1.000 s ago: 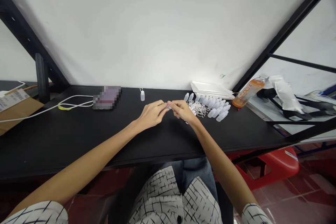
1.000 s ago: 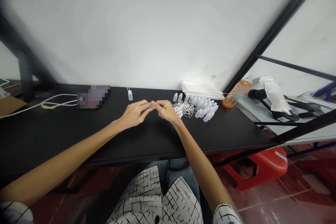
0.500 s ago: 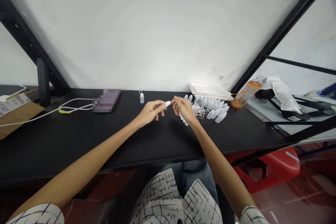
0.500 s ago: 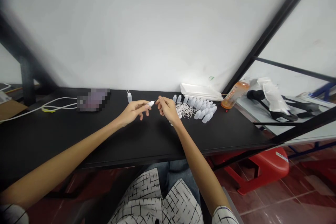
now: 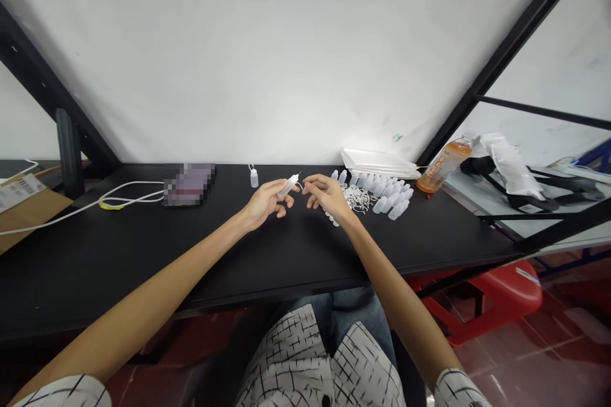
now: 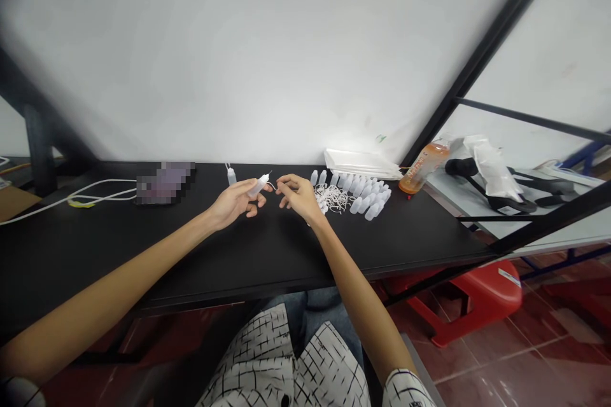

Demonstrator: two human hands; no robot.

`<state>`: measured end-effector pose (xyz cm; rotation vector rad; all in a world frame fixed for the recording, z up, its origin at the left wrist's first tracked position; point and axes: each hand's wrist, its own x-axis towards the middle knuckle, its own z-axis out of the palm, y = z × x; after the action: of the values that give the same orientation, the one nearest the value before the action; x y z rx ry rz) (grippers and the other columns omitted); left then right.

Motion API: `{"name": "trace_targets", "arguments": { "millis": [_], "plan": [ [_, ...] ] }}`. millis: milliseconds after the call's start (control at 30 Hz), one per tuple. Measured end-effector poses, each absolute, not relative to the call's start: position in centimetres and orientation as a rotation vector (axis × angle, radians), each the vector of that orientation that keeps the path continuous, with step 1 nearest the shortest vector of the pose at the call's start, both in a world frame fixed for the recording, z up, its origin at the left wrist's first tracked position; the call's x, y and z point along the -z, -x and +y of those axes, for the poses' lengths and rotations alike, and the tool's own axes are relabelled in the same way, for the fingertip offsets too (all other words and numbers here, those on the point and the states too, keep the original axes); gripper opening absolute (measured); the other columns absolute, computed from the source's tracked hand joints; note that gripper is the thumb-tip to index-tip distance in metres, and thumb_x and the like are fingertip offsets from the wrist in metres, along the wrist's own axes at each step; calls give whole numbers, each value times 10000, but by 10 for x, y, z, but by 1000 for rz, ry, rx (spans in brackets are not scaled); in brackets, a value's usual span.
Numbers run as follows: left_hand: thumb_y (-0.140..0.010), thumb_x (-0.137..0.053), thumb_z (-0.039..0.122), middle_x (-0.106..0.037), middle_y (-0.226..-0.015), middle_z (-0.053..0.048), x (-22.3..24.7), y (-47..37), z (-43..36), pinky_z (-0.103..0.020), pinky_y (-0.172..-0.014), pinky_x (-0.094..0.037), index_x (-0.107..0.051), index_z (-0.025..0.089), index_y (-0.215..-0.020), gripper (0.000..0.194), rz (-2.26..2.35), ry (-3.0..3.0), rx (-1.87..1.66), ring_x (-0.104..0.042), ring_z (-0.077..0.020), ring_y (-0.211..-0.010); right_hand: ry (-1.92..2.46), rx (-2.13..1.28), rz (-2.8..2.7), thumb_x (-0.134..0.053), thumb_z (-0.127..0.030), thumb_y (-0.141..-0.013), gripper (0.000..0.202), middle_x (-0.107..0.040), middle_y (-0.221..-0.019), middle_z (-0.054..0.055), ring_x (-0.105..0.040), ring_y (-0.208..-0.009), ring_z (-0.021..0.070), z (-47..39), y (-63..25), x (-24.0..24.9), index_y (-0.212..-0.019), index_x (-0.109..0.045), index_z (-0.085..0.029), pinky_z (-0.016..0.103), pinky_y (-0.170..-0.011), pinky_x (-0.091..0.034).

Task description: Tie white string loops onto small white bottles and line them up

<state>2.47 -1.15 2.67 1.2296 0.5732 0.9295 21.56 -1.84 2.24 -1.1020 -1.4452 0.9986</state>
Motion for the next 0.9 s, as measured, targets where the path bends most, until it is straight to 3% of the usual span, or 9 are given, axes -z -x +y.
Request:
{"name": "trace_targets", "arguments": {
  "millis": [167, 300, 467, 700, 900],
  "plan": [
    [-912, -559, 349, -553, -806, -41, -27, -26, -12, -202, -400, -391, -617, 116, -992, 254, 555, -1222, -869, -530, -109, -563, 1048, -995, -1398, -775, -357, -668, 294, -633, -700, -12, -626, -504, 109, -15, -217, -19, -831, -633, -159, 224, -464, -513],
    [-907, -551, 339, -525, -778, -11, -26, -27, -13, -216, -394, -418, -569, 144, -954, 202, 562, -1244, -804, -554, -119, -549, 1045, -928, -1333, -807, -392, -649, 330, -600, -658, -24, -622, -508, 118, -15, -218, -20, -774, -599, -169, 256, -492, -545],
    [-895, -507, 363, -443, -685, 44, -27, -30, -18, -241, -386, -466, -470, 194, -857, 177, 598, -1242, -713, -517, -110, -486, 1011, -816, -1293, -794, -401, -671, 343, -609, -705, -22, -620, -499, 119, -17, -219, -23, -870, -614, -187, 253, -463, -522],
    [-887, -585, 526, -478, -685, 43, -25, -31, -19, -195, -404, -467, -440, 204, -853, 355, 676, -1369, -776, -601, -123, -536, 950, -817, -1333, -804, -457, -672, 349, -669, -768, 34, -676, -596, 162, -17, -218, -25, -819, -667, -172, 273, -492, -540],
    [-943, -492, 496, -530, -659, 3, -21, -28, -13, -189, -391, -457, -555, 150, -922, 353, 721, -1512, -816, -589, -124, -531, 934, -878, -1317, -830, -466, -645, 383, -718, -779, 56, -711, -624, 181, -21, -217, -29, -801, -656, -163, 253, -496, -545]
  ]
}}
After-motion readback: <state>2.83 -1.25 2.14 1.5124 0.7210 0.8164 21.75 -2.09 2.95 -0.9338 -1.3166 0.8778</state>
